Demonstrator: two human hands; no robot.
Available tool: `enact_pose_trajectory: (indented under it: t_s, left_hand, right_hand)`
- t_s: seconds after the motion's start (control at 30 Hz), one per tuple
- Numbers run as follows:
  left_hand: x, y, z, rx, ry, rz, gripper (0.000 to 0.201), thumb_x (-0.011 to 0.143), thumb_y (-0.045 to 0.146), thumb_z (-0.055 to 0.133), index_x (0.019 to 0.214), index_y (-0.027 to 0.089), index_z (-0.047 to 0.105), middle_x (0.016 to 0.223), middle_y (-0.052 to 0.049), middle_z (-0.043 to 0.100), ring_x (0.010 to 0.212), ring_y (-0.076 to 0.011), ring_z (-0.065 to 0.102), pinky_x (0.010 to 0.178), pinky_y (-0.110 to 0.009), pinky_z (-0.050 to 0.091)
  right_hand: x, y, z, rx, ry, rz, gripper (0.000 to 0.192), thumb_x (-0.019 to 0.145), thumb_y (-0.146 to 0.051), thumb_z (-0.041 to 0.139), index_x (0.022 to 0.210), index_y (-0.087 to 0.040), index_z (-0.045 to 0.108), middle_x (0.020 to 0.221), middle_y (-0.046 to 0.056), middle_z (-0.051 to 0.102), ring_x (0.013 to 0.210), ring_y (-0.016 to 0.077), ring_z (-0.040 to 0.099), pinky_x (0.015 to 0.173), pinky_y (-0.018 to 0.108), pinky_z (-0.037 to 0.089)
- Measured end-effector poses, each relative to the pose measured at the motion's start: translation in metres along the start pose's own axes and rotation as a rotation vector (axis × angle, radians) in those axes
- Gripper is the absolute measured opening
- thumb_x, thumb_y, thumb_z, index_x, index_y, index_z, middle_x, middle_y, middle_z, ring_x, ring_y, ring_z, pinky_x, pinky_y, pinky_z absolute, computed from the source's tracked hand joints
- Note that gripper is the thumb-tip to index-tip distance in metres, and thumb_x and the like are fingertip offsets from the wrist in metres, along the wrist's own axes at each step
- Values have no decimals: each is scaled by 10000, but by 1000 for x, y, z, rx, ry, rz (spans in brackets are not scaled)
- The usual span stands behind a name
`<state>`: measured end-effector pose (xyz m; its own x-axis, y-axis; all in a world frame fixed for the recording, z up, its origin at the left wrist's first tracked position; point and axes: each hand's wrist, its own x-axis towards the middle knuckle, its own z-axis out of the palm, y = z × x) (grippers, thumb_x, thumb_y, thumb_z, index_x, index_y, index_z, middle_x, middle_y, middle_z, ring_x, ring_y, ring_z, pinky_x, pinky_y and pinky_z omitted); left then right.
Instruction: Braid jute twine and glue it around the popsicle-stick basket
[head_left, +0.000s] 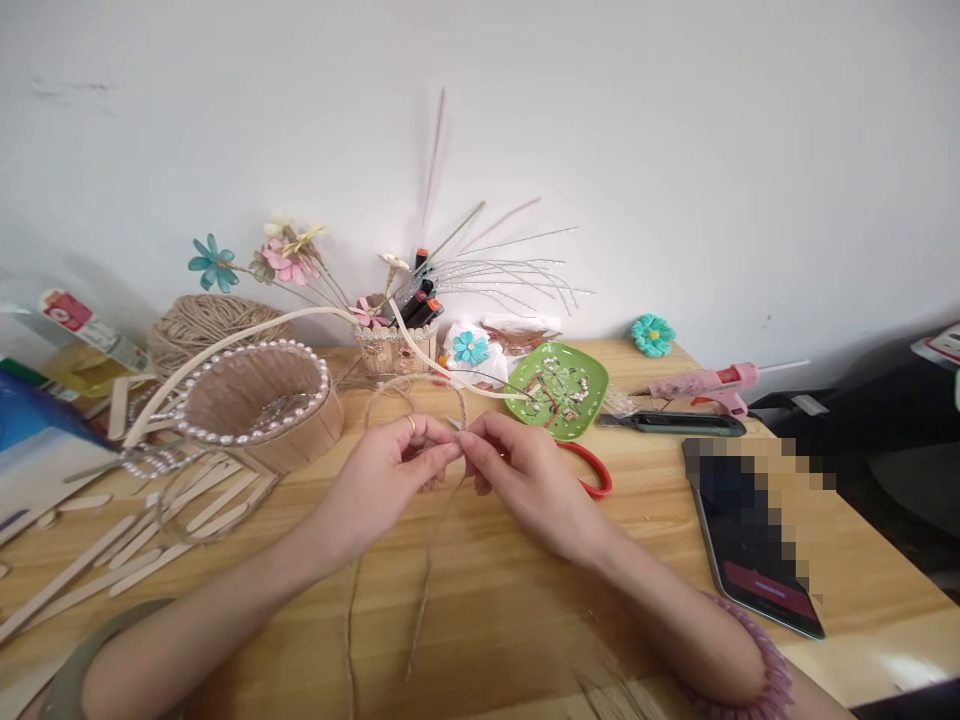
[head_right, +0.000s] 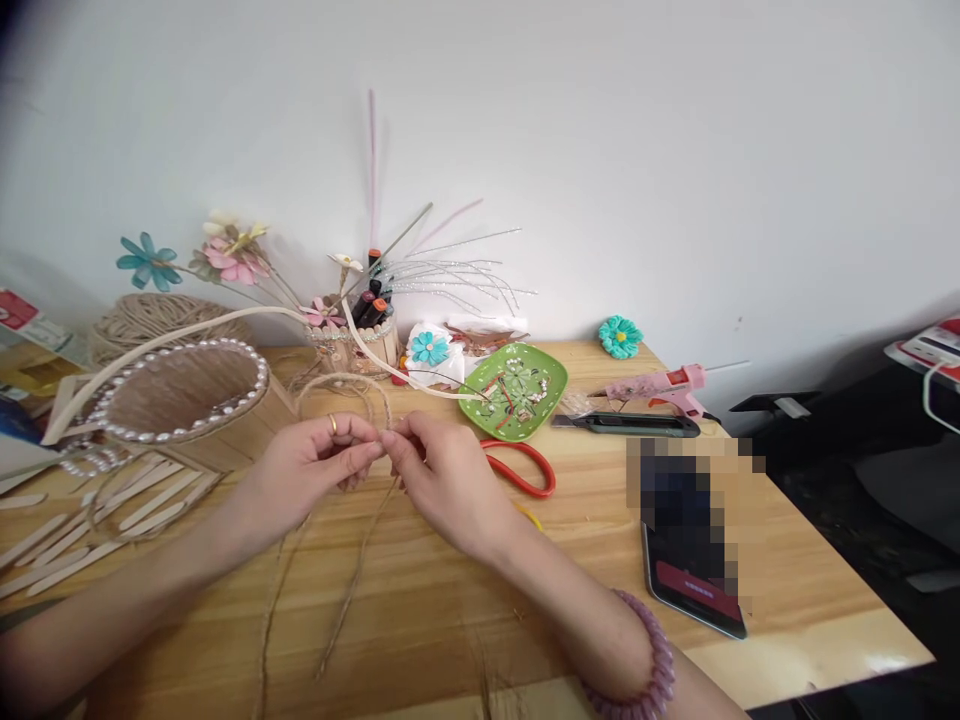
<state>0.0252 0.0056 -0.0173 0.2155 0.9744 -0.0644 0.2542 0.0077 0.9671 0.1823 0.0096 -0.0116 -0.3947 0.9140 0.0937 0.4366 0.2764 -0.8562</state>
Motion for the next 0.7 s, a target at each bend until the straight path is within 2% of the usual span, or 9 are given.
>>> enact_pose_trajectory:
  t_s: [0.17,0.3,0.5,0.6,0.7]
  left_hand:
    - [-1,1,1,17,-17,-25,132,752,283,550,704,167,590,557,50,491,530,-100,438,517,-231,358]
    - [0,2,1,-49,-46,-41,134,724,297,579,686,169,586,553,47,512,502,-93,429,500,-230,362]
    - [0,-1,-2,-257,-76,-105,159,641,289,680,637,167,579,521,54,535,464,-75,424,461,-205,335]
    - [-1,-5,-2,-455,-86,-160,226,594,321,730,608,165,568,452,70,487,421,-54,360,421,-184,269]
    - [-2,-7,-1,-595,-151,-174,278,557,355,761,573,164,560,407,75,454,398,-43,311,401,-176,223]
  right_hand:
    - [0,0,-1,-65,16,-43,264,875,-259,454,625,-178,473,526,-36,502,486,88,440,484,210,314]
    - [0,3,-2,68,42,-1,310,882,-269,436,587,-179,467,513,-30,500,479,92,466,502,215,348]
    - [2,10,-1,436,-24,56,309,845,-337,500,589,-163,488,546,-28,502,485,82,473,503,206,390]
    - [3,10,-1,521,-29,66,326,825,-358,536,572,-159,490,521,-34,495,468,73,457,489,197,375]
    - [2,7,-1,544,-38,63,341,810,-380,561,563,-155,495,512,-36,493,462,70,452,478,194,363]
